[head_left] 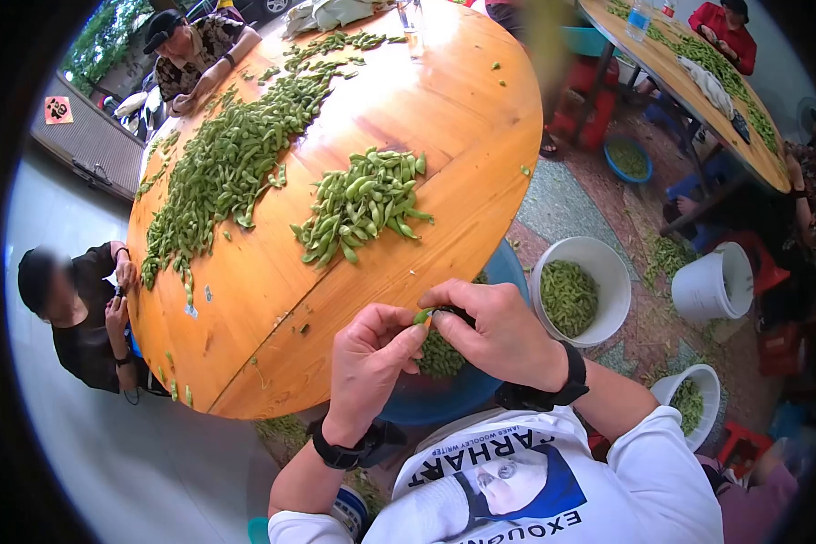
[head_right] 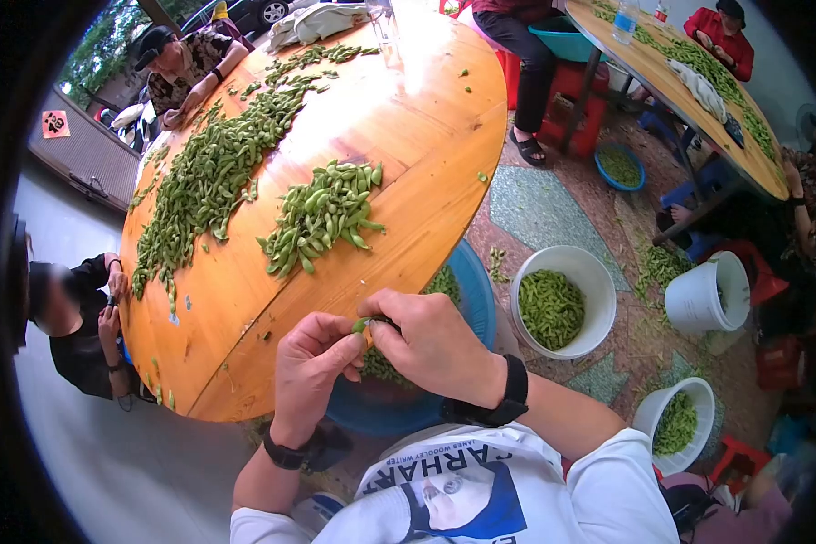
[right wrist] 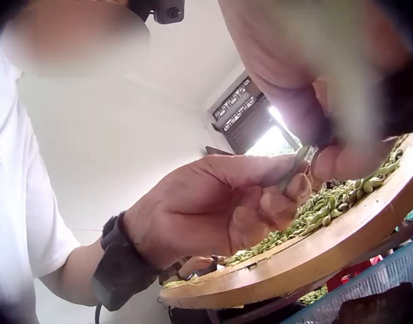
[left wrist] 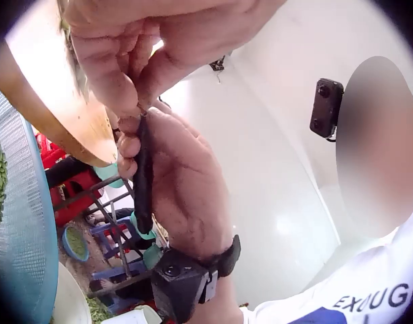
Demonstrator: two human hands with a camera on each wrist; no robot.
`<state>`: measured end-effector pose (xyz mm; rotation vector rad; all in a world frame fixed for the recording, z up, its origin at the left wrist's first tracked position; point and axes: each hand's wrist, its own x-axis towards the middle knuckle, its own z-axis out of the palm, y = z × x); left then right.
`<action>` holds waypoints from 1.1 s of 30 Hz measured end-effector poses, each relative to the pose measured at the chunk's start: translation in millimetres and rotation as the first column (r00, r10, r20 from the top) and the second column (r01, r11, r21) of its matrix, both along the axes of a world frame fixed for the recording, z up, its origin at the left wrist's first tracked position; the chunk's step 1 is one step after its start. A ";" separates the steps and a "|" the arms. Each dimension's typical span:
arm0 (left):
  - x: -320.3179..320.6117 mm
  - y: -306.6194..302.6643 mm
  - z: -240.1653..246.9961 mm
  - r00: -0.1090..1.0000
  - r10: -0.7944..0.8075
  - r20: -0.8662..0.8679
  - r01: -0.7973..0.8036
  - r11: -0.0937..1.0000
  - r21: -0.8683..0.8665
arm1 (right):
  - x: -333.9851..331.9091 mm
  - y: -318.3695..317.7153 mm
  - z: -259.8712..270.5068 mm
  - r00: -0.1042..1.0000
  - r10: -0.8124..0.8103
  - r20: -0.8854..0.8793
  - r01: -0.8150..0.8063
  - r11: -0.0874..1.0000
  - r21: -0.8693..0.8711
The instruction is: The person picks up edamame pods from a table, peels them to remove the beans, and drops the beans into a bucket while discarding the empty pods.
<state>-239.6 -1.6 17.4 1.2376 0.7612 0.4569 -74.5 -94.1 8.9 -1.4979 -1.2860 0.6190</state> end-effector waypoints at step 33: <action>-4.6 -7.1 -8.8 0.994 -0.103 -0.024 0.104 0.930 0.353 | 3.9 -2.9 -1.0 0.987 0.152 -0.053 -0.153 0.988 -0.022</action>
